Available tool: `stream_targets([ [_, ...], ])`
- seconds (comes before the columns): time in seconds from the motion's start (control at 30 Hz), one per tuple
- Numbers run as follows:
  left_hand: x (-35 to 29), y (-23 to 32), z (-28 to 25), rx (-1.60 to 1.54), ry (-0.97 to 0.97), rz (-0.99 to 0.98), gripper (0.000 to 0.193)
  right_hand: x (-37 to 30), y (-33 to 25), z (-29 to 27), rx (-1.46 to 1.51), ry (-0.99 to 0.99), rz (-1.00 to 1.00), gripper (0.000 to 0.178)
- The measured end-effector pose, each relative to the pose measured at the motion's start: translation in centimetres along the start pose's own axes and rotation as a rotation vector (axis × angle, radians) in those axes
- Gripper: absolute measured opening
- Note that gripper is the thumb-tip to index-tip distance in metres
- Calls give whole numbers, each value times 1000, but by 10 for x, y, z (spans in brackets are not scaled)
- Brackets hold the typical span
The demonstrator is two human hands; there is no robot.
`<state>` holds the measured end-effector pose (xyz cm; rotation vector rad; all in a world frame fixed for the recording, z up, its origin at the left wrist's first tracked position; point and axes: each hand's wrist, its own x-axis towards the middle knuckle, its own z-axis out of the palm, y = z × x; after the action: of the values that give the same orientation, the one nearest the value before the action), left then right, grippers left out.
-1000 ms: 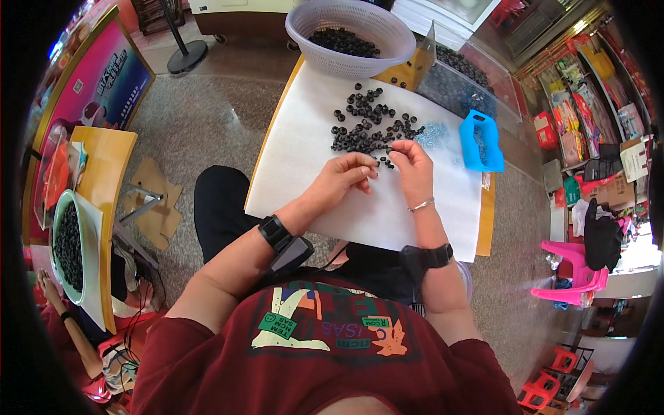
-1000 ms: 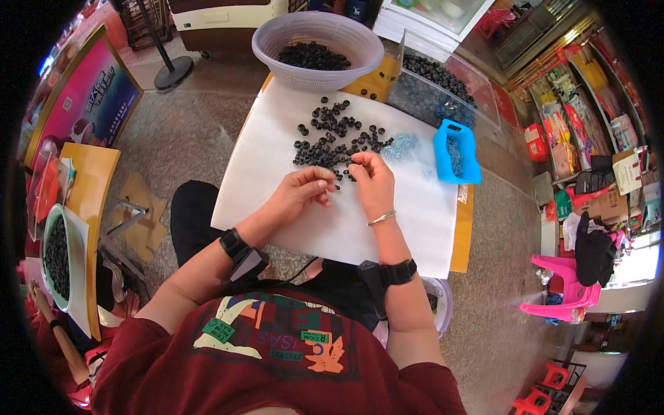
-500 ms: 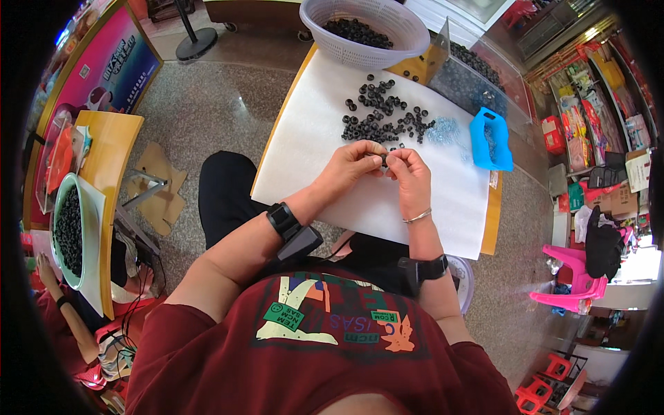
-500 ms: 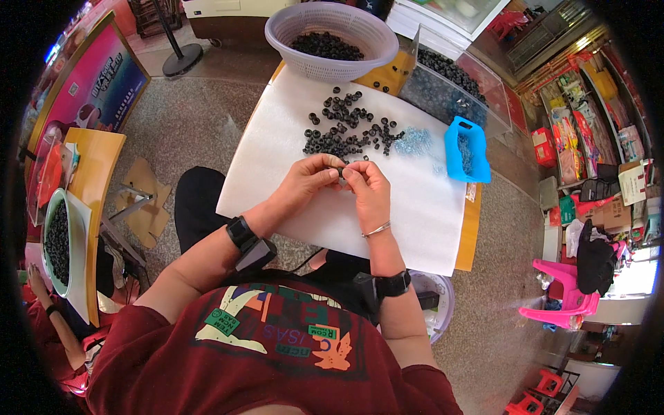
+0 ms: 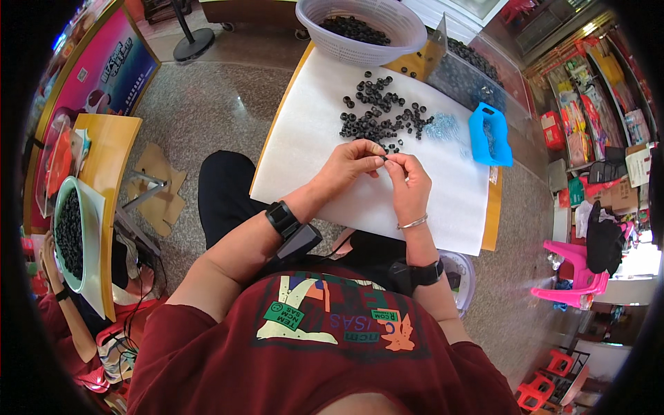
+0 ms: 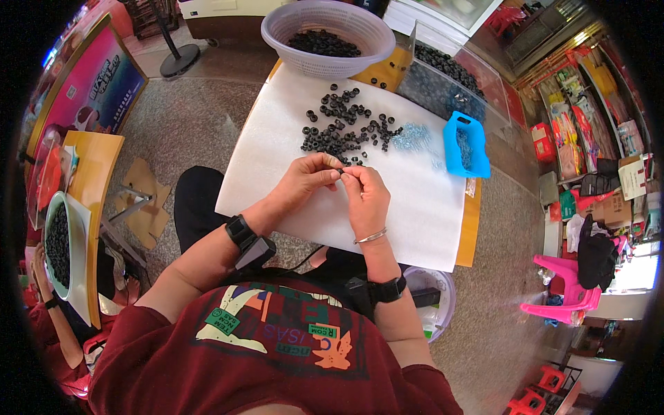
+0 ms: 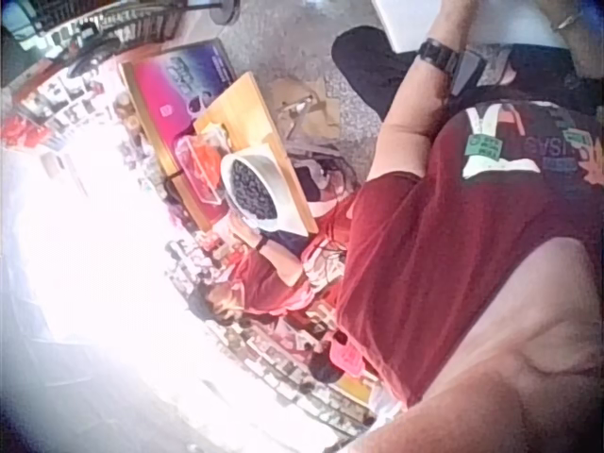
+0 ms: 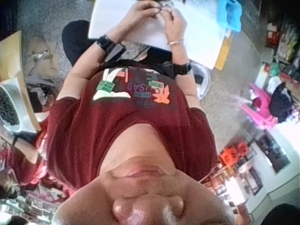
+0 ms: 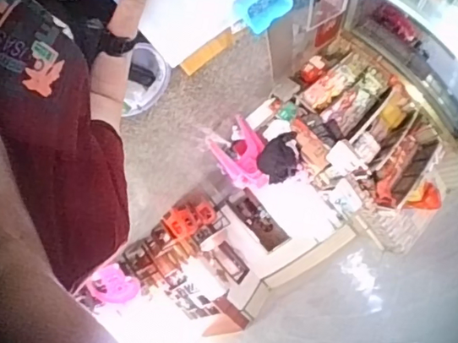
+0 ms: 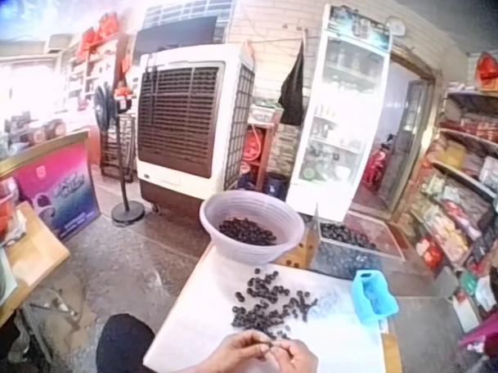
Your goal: Assemble small black plastic components by hand on a padded surface.
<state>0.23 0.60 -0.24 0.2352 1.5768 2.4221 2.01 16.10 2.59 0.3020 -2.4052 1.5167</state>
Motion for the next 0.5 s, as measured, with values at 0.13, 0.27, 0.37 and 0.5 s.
stream_targets([
  [0.13, -1, 3, 2, 14, 7, -54, 17, 0, 0, -1, -49, 38, -72, 10],
  [0.27, -2, 5, 3, 3, -6, -59, 18, 3, 2, -7, -80, 152, -24, 7],
  [0.37, -3, 6, 3, 29, 13, -80, 18, 7, 21, -20, -196, 185, 11, 7],
  [0.5, -3, 5, 5, -27, 26, -88, 18, 6, 44, -36, -377, 175, 76, 7],
])
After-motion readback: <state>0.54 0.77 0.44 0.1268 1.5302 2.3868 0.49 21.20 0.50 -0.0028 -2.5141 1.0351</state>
